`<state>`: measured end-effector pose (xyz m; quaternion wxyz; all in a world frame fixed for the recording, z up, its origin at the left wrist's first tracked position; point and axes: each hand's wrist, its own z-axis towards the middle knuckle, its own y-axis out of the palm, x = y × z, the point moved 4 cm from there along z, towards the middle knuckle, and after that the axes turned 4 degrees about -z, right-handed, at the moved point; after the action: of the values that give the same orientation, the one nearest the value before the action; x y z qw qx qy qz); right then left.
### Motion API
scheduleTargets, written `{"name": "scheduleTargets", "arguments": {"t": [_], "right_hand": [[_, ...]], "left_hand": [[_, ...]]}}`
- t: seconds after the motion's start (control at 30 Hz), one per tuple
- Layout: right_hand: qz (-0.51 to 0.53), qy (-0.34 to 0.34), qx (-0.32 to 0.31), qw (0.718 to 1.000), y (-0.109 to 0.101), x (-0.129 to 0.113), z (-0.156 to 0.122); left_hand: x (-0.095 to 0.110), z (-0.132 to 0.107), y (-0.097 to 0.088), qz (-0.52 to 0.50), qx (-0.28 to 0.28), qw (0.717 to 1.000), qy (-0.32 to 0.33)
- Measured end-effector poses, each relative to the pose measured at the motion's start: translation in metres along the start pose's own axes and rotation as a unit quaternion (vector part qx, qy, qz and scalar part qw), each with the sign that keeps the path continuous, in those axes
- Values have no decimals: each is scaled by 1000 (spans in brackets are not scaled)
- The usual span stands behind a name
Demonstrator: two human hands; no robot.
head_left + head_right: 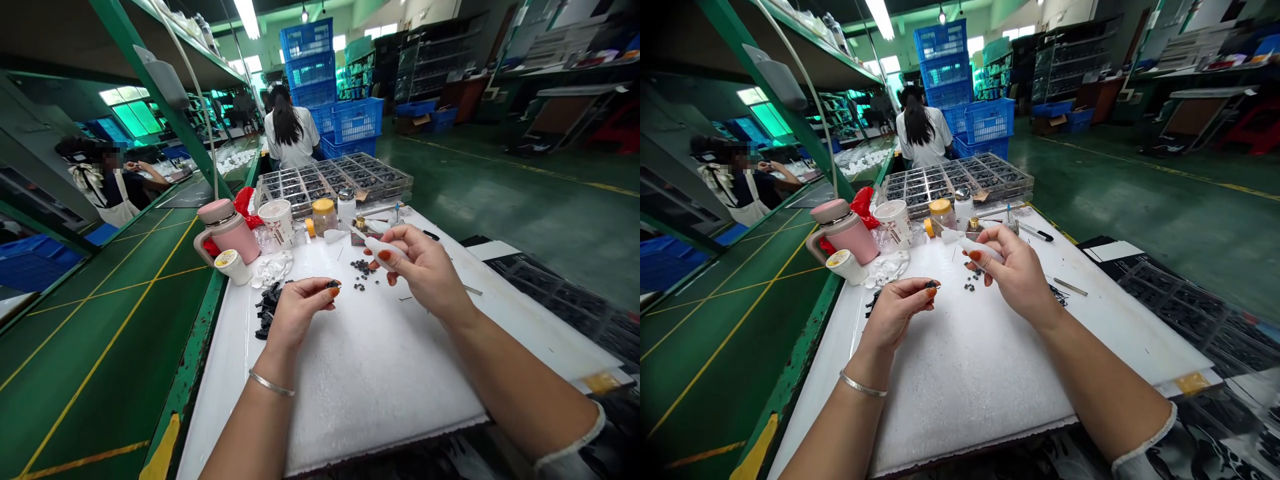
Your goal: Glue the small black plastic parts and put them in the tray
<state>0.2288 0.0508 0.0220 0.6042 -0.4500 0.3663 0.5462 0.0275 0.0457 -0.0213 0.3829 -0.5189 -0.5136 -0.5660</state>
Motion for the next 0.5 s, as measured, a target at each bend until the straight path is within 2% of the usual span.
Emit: {"name": "scheduleTargets", "arguments": {"t": [0.27,0.5], "right_hand": [[32,9,15,999,2,-2,-1],[25,12,9,1000,6,-1,-1]], "left_hand": [[2,-4,3,-18,-3,1000,-25],[2,-3,2,-17,3,1000,-13]]}}
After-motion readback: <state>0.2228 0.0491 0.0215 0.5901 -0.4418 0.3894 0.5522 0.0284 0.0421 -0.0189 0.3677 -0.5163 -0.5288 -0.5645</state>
